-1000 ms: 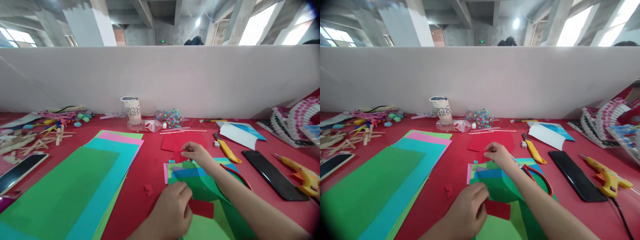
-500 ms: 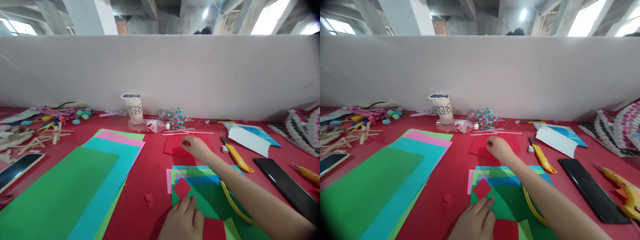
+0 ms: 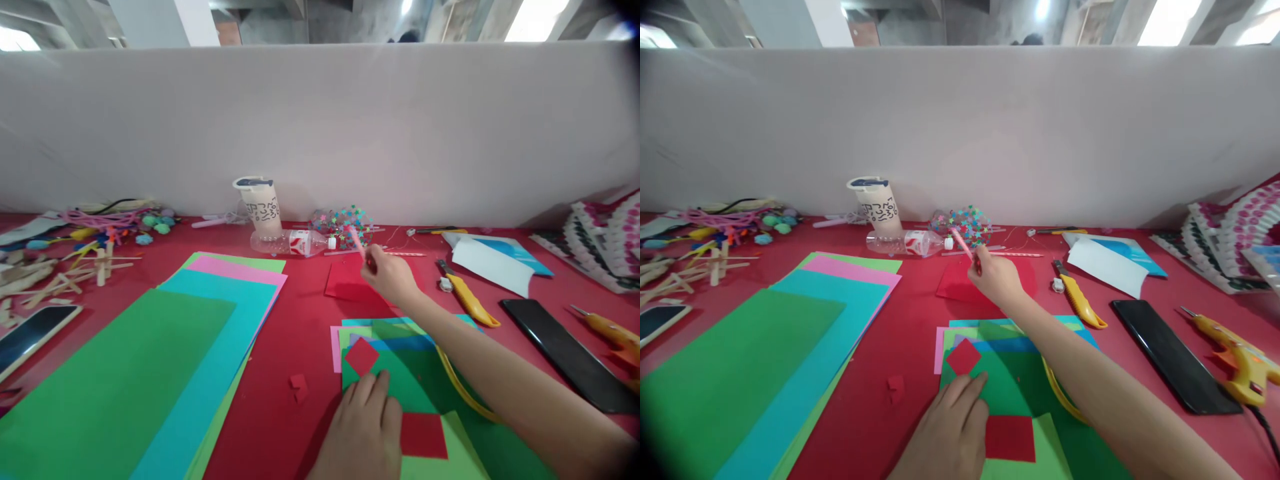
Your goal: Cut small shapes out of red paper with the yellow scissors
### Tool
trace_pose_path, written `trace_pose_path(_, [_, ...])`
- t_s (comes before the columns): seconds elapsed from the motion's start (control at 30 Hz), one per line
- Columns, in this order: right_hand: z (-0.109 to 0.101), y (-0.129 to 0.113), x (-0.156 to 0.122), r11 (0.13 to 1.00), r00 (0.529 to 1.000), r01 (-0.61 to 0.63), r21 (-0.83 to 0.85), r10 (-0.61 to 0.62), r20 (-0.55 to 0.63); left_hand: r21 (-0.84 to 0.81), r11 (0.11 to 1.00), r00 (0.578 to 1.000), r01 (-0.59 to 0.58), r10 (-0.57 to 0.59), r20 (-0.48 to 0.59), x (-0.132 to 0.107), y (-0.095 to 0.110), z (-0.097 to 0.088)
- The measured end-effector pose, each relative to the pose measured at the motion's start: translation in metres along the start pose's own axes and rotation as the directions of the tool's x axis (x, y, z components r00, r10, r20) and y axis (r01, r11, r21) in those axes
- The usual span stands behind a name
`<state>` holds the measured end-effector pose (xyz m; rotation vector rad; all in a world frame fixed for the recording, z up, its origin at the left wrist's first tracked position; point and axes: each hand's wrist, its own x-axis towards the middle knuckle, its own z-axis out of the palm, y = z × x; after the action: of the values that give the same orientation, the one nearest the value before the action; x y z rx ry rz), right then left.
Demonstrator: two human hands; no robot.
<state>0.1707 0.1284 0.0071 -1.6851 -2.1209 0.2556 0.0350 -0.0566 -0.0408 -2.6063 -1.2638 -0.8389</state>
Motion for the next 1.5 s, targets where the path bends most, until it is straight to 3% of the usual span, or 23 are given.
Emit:
trace_pose_path(0.1, [-0.017,-0.005,-0.059,0.982,0.999,0.023,0.186,-0.031,0.043,-0.009,0.999,0.999,-0.031,0.031,0.014,-0.001,0.004,-0.003])
trace_pose_path(0.2, [-0.025,-0.009,-0.108,0.917,0.964,0.153,0.369,-0.221,0.151,-0.010,0.998,0.993,-0.061,0.062,0.105,-0.003,0.008,-0.006])
trace_pose_path(0.27, [-0.025,-0.010,-0.126,0.885,0.934,0.213,0.414,-0.309,0.179,-0.007,0.998,0.980,-0.067,0.067,0.188,-0.003,0.010,-0.010])
trace_pose_path(0.33, [-0.025,-0.010,-0.135,0.877,0.937,0.206,0.434,-0.305,0.173,0.002,0.998,0.964,-0.070,0.067,0.255,-0.003,0.012,-0.015])
trace_pose_path(0.4, [-0.026,-0.008,-0.138,0.873,0.956,0.157,0.462,-0.252,0.152,0.039,0.998,0.959,-0.057,0.044,0.281,-0.004,0.015,-0.018])
trace_pose_path(0.53, [-0.029,-0.003,-0.139,0.813,0.985,0.003,0.582,-0.104,0.141,0.141,0.990,0.980,-0.031,0.002,0.197,-0.007,0.022,-0.015])
trace_pose_path(0.63, [-0.025,0.001,-0.135,0.734,0.980,-0.105,0.671,-0.038,0.195,0.169,0.985,0.978,-0.028,-0.008,0.209,-0.007,0.024,-0.014])
trace_pose_path(0.73, [-0.017,0.003,-0.132,0.662,0.963,-0.163,0.731,-0.053,0.263,0.186,0.981,0.967,-0.051,0.002,0.253,-0.004,0.022,-0.015])
trace_pose_path(0.87, [-0.011,0.005,-0.132,0.645,0.950,-0.156,0.748,-0.109,0.293,0.198,0.976,0.970,-0.087,0.038,0.241,-0.001,0.022,-0.014])
trace_pose_path(1.1, [-0.009,0.010,-0.137,0.685,0.964,-0.186,0.705,-0.011,0.265,0.268,0.949,0.975,-0.164,0.116,0.188,0.000,0.025,-0.009])
trace_pose_path(1.5, [-0.007,0.009,-0.136,0.708,0.952,-0.177,0.683,-0.053,0.301,0.248,0.955,0.983,-0.165,0.138,0.123,0.000,0.018,-0.006])
